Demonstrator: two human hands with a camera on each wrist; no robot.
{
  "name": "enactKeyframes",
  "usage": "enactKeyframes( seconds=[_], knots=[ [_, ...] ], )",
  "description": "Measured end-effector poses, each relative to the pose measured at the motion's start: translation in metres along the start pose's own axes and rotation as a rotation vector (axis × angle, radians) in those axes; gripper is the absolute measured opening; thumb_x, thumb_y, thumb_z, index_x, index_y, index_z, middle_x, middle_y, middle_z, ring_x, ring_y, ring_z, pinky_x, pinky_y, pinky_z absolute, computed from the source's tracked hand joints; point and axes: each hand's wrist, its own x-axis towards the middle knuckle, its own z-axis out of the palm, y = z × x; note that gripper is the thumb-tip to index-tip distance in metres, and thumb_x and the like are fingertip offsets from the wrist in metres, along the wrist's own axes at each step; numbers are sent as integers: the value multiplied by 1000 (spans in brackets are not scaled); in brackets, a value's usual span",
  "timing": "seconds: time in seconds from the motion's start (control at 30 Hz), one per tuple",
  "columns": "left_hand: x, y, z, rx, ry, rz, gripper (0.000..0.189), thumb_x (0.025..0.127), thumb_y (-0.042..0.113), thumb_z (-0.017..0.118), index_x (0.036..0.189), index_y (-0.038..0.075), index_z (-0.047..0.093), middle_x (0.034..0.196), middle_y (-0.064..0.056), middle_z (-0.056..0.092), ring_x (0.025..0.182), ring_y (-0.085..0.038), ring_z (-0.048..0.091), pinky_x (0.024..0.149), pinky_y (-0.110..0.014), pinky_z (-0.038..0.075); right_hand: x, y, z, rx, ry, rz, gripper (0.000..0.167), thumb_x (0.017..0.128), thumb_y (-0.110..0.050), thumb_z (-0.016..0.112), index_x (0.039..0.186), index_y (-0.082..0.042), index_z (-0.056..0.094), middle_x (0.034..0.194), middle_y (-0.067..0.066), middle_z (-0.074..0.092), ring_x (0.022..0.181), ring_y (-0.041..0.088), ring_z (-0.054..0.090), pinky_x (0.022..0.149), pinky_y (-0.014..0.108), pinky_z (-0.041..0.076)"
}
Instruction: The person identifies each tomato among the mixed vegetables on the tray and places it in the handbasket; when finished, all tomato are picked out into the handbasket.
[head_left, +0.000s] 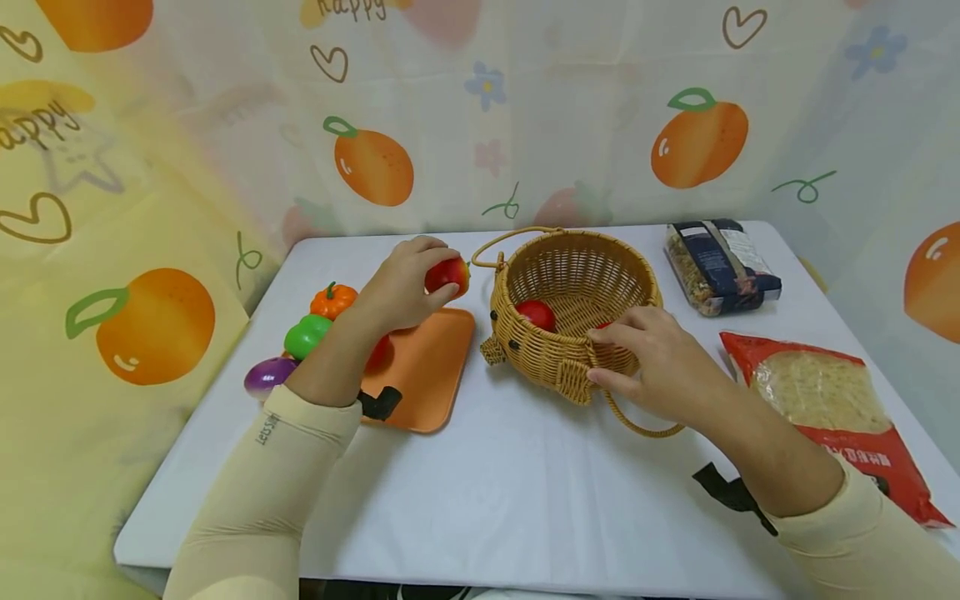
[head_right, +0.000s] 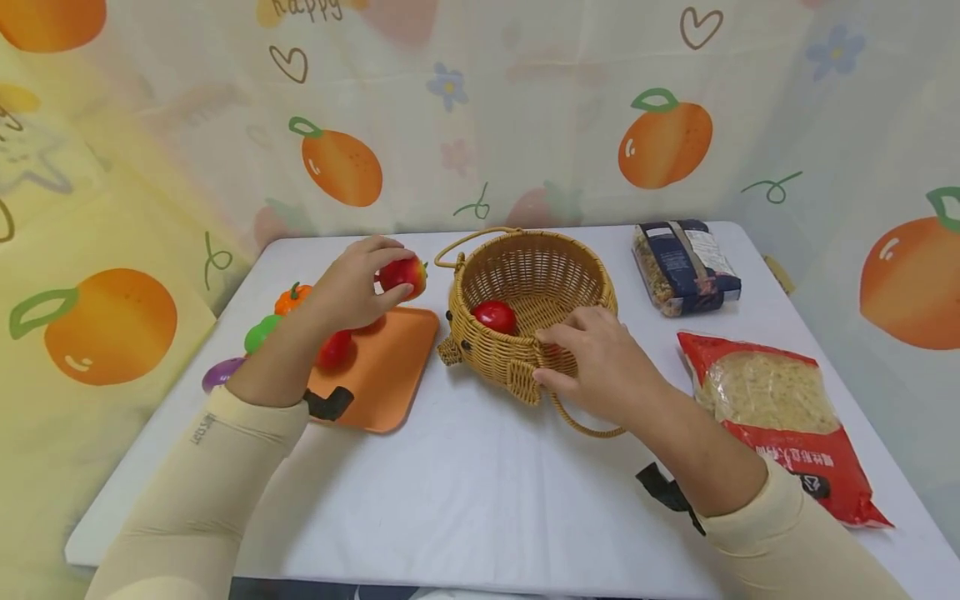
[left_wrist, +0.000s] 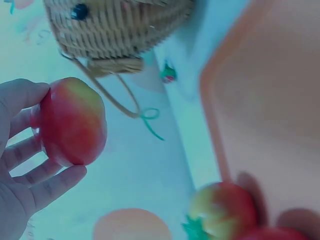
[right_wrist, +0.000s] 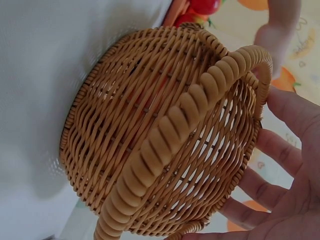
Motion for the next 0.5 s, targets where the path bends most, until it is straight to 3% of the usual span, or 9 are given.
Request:
enactKeyframes(
  seconds=[0.3,0.5],
  knots=[
    [12,35,-15,-16,102,131,47,96,27,71,139,10,63,141,-8,55,131,-30,47,102,-40,51,1,-2,-2,0,-28,27,49,89,-40,79,132,-19,70,124,15,59,121,36,50,96,60,51],
    [22,59,-12,-46,91,189,45,97,25,69,139,11,63,142,-8,55,132,-32,45,103,-38,49,1,-2,-1,1,-30,26,48,89,-40,79,132,-19,71,124,14,59,121,36,50,97,60,51]
  ],
)
